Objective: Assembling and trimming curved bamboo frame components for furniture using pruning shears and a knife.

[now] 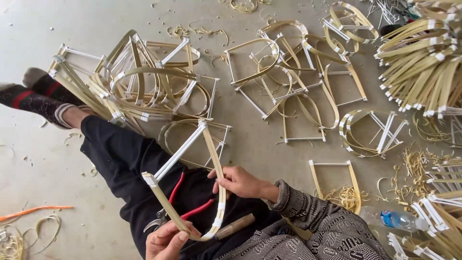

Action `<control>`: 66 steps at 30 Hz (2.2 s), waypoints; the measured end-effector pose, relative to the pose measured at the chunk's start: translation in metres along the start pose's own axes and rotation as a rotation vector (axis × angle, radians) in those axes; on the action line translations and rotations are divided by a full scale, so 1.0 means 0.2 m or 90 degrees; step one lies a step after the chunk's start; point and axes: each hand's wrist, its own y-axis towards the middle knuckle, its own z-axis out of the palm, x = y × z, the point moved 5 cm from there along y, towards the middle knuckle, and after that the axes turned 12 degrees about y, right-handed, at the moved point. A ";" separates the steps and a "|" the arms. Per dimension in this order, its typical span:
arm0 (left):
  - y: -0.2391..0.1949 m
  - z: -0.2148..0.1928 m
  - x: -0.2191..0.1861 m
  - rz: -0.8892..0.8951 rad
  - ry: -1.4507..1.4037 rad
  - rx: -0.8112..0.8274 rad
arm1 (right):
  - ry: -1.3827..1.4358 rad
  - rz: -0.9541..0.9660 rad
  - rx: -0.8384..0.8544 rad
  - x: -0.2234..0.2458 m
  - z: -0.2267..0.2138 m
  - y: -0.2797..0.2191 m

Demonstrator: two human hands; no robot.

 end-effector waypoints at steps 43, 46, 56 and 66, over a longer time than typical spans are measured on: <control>-0.13 -0.44 0.00 0.036 0.054 -0.249 | -0.396 -0.059 -0.334 -0.65 -0.92 0.75; -0.13 -0.43 -0.05 0.057 0.077 -0.270 | -0.165 -0.116 -0.310 -0.37 -0.81 0.64; -0.08 0.27 -0.73 0.600 1.037 -0.417 | -0.186 -0.403 -0.092 0.61 -0.13 0.13; -0.06 -0.16 -0.55 0.400 1.221 -0.183 | 0.228 -0.002 0.461 0.34 0.45 0.16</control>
